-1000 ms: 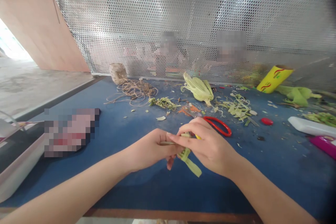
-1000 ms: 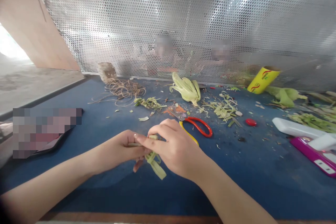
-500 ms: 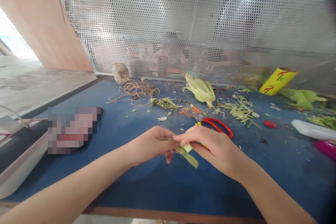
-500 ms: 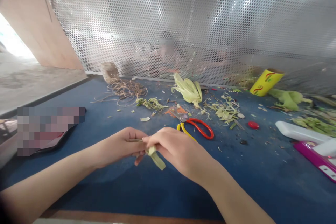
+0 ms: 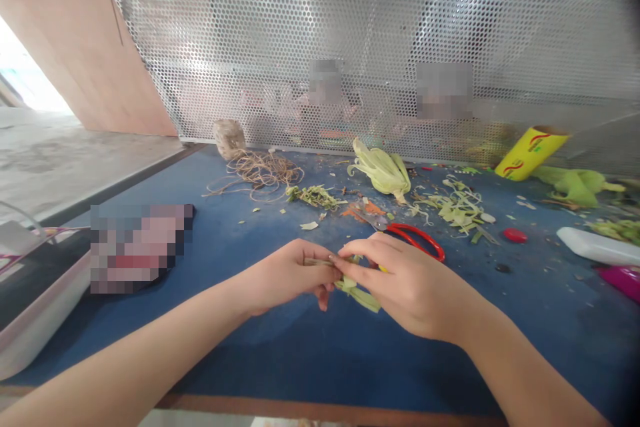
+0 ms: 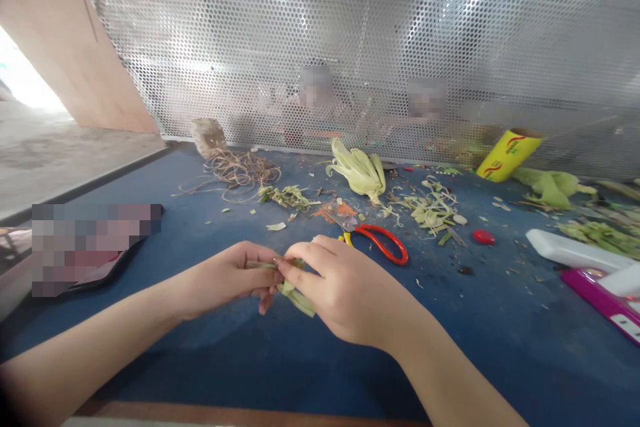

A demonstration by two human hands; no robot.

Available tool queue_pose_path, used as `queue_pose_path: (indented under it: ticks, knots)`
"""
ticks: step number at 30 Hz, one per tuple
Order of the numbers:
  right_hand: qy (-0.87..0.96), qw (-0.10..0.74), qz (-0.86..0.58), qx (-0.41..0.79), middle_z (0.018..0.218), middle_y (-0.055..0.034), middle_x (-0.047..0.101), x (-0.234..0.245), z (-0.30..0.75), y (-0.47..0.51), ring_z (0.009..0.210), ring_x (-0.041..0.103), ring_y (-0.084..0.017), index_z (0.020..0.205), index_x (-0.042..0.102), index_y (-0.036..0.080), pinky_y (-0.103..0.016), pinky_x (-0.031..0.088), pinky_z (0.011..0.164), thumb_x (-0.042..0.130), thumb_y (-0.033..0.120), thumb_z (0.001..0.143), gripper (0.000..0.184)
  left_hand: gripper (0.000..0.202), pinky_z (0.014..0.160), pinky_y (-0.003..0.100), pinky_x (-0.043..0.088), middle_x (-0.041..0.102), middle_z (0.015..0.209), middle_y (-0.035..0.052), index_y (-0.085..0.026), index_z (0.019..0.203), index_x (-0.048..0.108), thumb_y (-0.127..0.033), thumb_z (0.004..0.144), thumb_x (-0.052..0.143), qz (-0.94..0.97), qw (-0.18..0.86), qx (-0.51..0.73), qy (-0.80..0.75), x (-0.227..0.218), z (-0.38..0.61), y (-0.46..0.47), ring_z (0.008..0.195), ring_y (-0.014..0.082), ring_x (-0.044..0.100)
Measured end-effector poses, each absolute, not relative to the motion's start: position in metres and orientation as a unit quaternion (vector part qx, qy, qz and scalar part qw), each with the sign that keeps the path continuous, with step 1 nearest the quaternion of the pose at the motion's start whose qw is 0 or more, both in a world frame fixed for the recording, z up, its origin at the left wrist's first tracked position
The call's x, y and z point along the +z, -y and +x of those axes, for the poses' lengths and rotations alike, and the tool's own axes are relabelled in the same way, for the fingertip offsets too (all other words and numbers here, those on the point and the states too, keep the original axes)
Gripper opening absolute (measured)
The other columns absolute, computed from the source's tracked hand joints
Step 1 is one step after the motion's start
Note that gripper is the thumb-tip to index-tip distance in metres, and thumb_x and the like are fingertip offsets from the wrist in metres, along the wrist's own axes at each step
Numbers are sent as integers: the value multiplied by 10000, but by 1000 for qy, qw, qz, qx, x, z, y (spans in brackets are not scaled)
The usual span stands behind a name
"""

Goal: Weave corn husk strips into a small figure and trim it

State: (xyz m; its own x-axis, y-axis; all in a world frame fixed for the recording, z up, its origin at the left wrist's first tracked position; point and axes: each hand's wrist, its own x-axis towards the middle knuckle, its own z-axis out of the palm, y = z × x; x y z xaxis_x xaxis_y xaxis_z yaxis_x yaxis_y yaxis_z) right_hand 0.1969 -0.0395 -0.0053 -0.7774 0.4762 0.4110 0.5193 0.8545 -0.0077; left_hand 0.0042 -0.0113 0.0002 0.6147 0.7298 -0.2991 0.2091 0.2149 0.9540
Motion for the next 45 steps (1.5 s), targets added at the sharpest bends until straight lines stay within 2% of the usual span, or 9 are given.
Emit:
queue_pose_path:
  ticks: [4,9,14,17,27,34,37,41,45]
  knots:
    - [931,204,-298,-44,1097,-98,583,-5,195,40,926,529,-199,1149,543,171,-335,471,780,372,128,880,321,99,521,215,398,548,506,-46,-120,620,609,-167,696,567,590,678,197,-392,0,4,11,465,83,520]
    - [915,273,-298,-18,930,-48,651,-6,192,40,748,560,-141,1016,624,210,-282,457,659,423,161,884,246,124,525,206,390,526,507,-47,-109,613,620,-109,684,519,614,659,184,-395,3,5,11,474,82,525]
    - [882,349,-315,-9,860,-37,686,-10,190,40,772,608,-145,892,632,207,-291,471,732,480,161,851,164,128,541,214,402,527,537,-47,-125,634,634,-158,699,529,621,656,178,-391,5,5,12,492,86,512]
    - [874,360,-327,-7,810,-39,687,-10,187,41,714,607,-149,801,635,204,-291,479,695,516,172,823,124,151,543,214,398,547,569,-37,-121,696,669,-167,709,526,629,653,174,-383,6,5,13,498,86,512]
    - [889,294,-351,-19,796,-41,627,-11,185,44,687,554,-134,709,607,187,-259,431,629,454,167,861,216,225,523,201,401,533,559,-42,-115,738,685,-64,672,477,656,636,187,-361,3,4,9,494,86,517]
    - [883,263,-389,-7,828,-32,571,-16,180,47,650,529,-106,695,522,190,-209,417,584,435,143,845,179,167,545,209,419,520,566,-45,-113,648,624,-67,684,467,679,617,189,-351,4,5,9,508,89,510]
    - [882,227,-412,-11,757,-7,538,-14,179,49,586,487,-92,680,489,196,-194,386,520,438,161,844,175,155,535,201,417,508,532,-53,-115,617,610,-69,674,474,670,625,188,-355,7,7,10,502,86,503]
    - [867,225,-444,-5,580,53,418,-12,179,52,461,391,-66,698,462,201,-175,316,415,437,158,843,153,165,523,202,410,546,560,-41,-103,682,654,-78,659,493,658,641,187,-348,8,8,10,497,81,493]
    - [893,221,-387,-69,576,51,395,-14,182,51,464,370,-65,647,457,194,-195,281,406,429,129,839,205,169,527,217,416,555,556,-31,-98,667,663,-79,640,498,638,660,187,-350,7,6,11,495,89,502]
